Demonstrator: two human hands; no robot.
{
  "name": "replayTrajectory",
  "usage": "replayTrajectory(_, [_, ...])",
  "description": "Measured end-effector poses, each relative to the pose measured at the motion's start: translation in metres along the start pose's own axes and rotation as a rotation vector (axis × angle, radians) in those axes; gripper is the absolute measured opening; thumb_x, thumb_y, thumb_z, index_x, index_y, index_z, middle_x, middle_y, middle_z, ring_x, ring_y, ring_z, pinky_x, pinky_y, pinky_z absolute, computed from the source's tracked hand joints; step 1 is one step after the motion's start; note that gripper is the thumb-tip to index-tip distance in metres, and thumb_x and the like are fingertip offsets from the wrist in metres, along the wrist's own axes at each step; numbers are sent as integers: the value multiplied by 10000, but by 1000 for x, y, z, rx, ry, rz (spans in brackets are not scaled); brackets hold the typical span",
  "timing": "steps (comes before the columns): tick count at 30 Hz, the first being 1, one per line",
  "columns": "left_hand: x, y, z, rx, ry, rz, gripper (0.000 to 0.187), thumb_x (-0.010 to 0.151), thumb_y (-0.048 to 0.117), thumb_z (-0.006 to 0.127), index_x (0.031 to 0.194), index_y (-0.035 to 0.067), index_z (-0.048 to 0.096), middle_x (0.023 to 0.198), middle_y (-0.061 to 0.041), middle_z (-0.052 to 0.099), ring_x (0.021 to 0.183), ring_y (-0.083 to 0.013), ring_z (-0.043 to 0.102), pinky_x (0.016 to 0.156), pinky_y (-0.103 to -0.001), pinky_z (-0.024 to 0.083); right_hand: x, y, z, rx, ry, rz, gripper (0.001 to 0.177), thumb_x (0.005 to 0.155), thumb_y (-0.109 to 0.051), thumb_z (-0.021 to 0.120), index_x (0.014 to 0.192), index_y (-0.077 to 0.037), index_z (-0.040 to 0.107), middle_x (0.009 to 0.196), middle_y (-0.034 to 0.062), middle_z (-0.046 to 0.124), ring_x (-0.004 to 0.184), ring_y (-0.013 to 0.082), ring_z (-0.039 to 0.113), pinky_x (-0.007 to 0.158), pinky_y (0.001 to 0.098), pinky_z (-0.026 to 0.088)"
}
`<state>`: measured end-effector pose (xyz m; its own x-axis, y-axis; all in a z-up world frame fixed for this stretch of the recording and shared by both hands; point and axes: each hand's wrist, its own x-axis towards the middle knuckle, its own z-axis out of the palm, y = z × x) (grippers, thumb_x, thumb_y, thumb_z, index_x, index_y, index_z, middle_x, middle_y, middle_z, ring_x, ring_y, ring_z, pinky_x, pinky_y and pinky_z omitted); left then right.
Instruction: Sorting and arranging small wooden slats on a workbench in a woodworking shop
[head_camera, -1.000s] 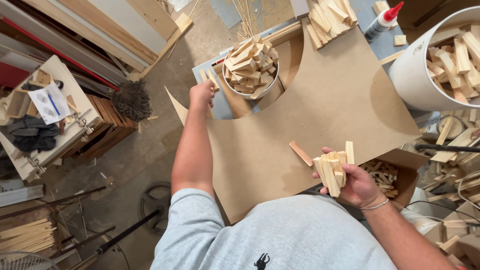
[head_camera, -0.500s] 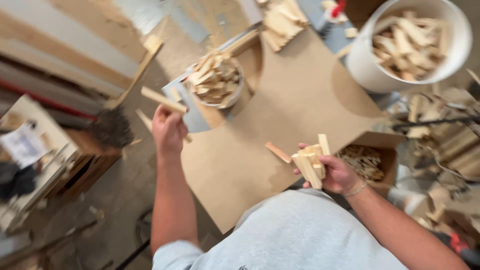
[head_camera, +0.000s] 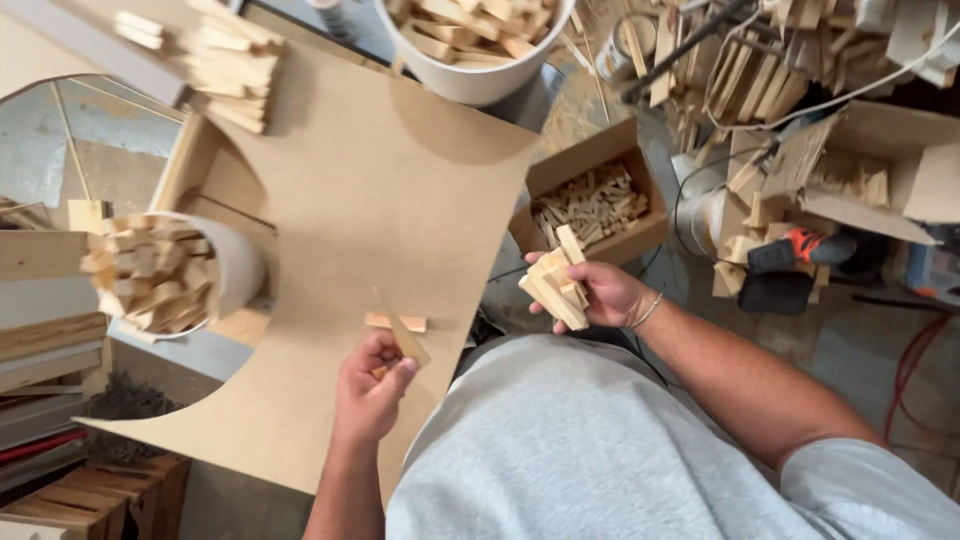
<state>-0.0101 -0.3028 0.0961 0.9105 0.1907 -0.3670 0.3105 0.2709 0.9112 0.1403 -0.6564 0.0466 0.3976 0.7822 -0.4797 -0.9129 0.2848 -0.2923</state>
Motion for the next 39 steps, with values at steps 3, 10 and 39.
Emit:
replayTrajectory(3, [5,18,60,121,-59,-92,214,777,-35,766,979,20,722,702,-74,650,547,-104,533,498,-230,414,-24,-18,-53,34,76,-32,707,887,-232,509,1568,-114,357,1310,250,664,1079,469,695,641,656,643])
replayTrajectory(10, [66,-55,201,501,-122,-474,290,772,185,816,1057,182,762,891,-38,772,881,-183,721,831,-333,578,-86,-98,-205,84,187,-184,701,888,-303,594,1553,-171,418,1348,192,666,1114,457,688,695,696,640])
replayTrajectory(39, [329,-471,296,899,191,-964,496,858,576,675,1061,124,679,1108,-152,728,1198,-355,649,1019,-462,523,101,-63,-591,-29,522,317,557,849,-157,680,1378,-28,558,1203,268,686,934,440,724,685,700,603])
